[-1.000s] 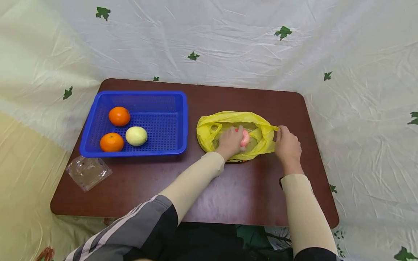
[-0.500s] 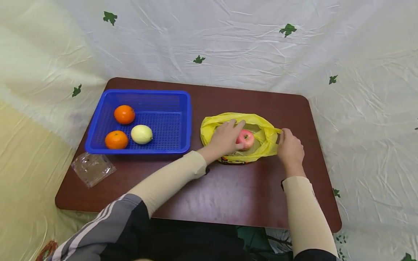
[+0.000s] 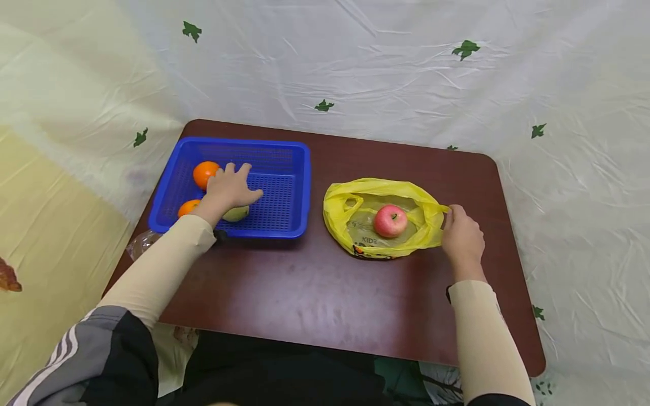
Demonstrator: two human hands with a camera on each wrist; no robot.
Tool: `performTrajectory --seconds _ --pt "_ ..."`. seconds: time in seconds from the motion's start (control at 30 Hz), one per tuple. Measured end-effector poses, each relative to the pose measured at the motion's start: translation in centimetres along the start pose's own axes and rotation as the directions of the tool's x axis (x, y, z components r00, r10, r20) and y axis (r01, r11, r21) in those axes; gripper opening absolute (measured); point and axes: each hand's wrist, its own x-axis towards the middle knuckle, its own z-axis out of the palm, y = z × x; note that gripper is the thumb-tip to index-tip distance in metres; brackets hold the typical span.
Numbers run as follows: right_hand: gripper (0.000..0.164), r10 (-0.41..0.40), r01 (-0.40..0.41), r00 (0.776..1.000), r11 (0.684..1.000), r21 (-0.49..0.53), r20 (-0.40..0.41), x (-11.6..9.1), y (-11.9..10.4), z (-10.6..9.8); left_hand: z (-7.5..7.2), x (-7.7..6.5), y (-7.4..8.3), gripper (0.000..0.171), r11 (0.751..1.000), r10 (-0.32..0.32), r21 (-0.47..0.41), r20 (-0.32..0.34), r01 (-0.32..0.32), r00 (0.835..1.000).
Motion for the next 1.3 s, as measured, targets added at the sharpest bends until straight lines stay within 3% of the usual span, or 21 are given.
performTrajectory --seconds 0.17,0.5,0.7,0.9,1.0,1.1,1.2,1.3 --pt "0.052 0.004 -0.004 1.0 1.0 0.001 -0.004 -0.1 0.5 0.0 0.7 0.2 -2.2 0.088 0.999 -0.036 0.011 0.12 0.035 0.992" --pt "0.051 0.004 -0.004 1.0 1.0 0.007 -0.011 -0.3 0.5 0.1 1.0 0.0 -2.9 0.086 0.999 -0.044 0.042 0.227 0.035 0.973" --pt "0.049 0.006 -0.006 1.0 1.0 0.007 -0.007 -0.5 0.2 0.2 1.3 0.5 -2.9 0.082 0.997 -0.055 0.063 0.204 0.043 0.977" --pt "0.049 0.01 -0.01 1.0 1.0 0.008 -0.001 -0.7 -0.1 0.4 1.5 0.6 -3.0 0.073 0.997 -0.044 0.071 0.101 0.037 0.994" --pt "0.05 0.006 -0.006 1.0 1.0 0.01 -0.006 -0.7 0.0 0.4 0.4 0.0 -1.9 0.081 0.995 -0.018 0.101 -0.002 0.018 1.0" --pt "0.051 0.003 -0.003 1.0 1.0 0.012 -0.014 -0.7 0.0 0.4 -1.3 -0.9 0.7 0.087 0.992 0.039 0.123 -0.139 -0.022 0.989" --pt "0.051 0.009 -0.008 1.0 1.0 0.014 -0.011 -0.6 0.0 0.6 -3.0 -2.3 4.6 0.083 0.987 0.143 0.113 -0.263 -0.116 0.954" --pt "0.051 0.013 -0.013 1.0 1.0 0.015 -0.004 -0.7 0.1 0.7 -3.6 -3.8 9.1 0.081 0.956 0.294 0.126 -0.337 -0.267 0.894"
